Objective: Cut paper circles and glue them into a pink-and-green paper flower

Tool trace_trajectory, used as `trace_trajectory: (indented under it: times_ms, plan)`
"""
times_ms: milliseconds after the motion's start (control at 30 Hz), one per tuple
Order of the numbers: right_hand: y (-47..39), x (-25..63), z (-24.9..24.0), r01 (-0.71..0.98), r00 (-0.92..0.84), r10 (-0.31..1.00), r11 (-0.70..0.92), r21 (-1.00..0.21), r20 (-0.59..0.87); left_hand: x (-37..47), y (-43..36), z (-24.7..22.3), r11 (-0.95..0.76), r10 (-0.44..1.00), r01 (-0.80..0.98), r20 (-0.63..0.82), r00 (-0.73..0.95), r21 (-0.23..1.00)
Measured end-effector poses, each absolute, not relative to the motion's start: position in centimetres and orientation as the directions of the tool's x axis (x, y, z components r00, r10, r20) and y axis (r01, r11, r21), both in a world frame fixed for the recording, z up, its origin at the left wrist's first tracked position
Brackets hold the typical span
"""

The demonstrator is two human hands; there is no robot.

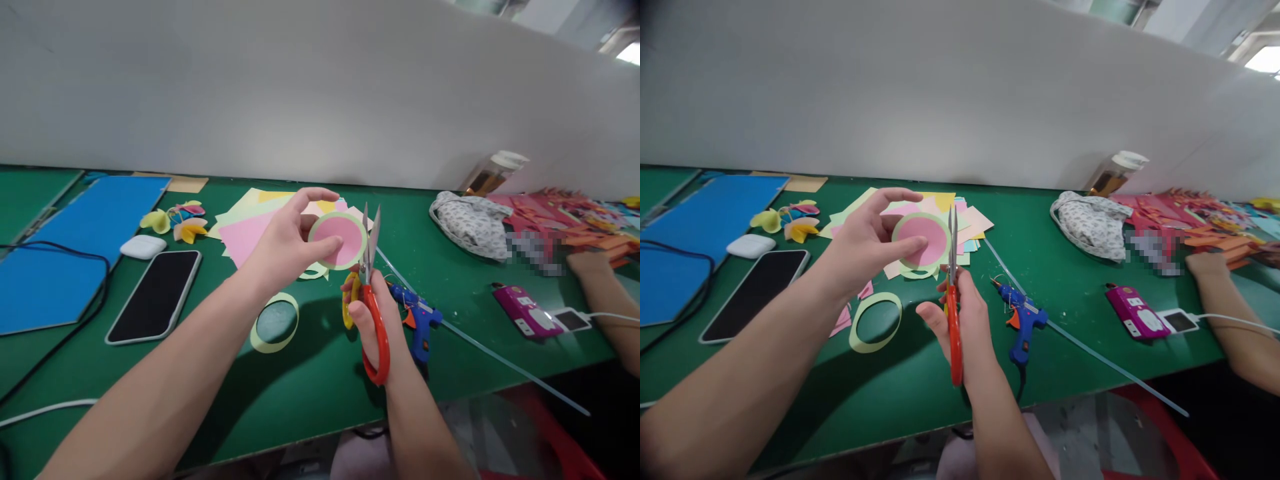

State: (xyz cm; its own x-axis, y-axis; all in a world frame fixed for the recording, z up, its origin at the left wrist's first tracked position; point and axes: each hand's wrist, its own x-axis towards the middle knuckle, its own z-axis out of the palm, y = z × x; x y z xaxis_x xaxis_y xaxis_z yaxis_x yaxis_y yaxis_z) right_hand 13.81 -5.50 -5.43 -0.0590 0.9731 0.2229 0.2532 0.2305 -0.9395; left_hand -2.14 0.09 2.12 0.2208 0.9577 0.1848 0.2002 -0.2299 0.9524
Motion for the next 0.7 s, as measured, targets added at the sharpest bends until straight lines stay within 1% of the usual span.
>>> trace_trajectory:
  times_ms: [200, 367, 700]
  plan:
    - [-5.51, 13.77, -5.27, 0.244, -0.068, 0.979, 0.201, -0.949, 0.19, -2.04, 0.17, 1.85, -0.252, 0.957, 0.174, 0.218, 0.19, 0.952]
    - [-5.4, 13.77, -5.46, 0.256, -0.054, 0.974, 0.224, -0.94, 0.218, -1.84, 0.31, 1.54, -0.268, 0.958, 0.139, 0.248, 0.146, 0.953]
    - [-5.51, 13.69, -5.2, 0.254, -0.053, 0.979, 0.204, -0.945, 0.197, -1.85, 0.25, 1.52, -0.267, 0.956, 0.127, 0.246, 0.163, 0.955]
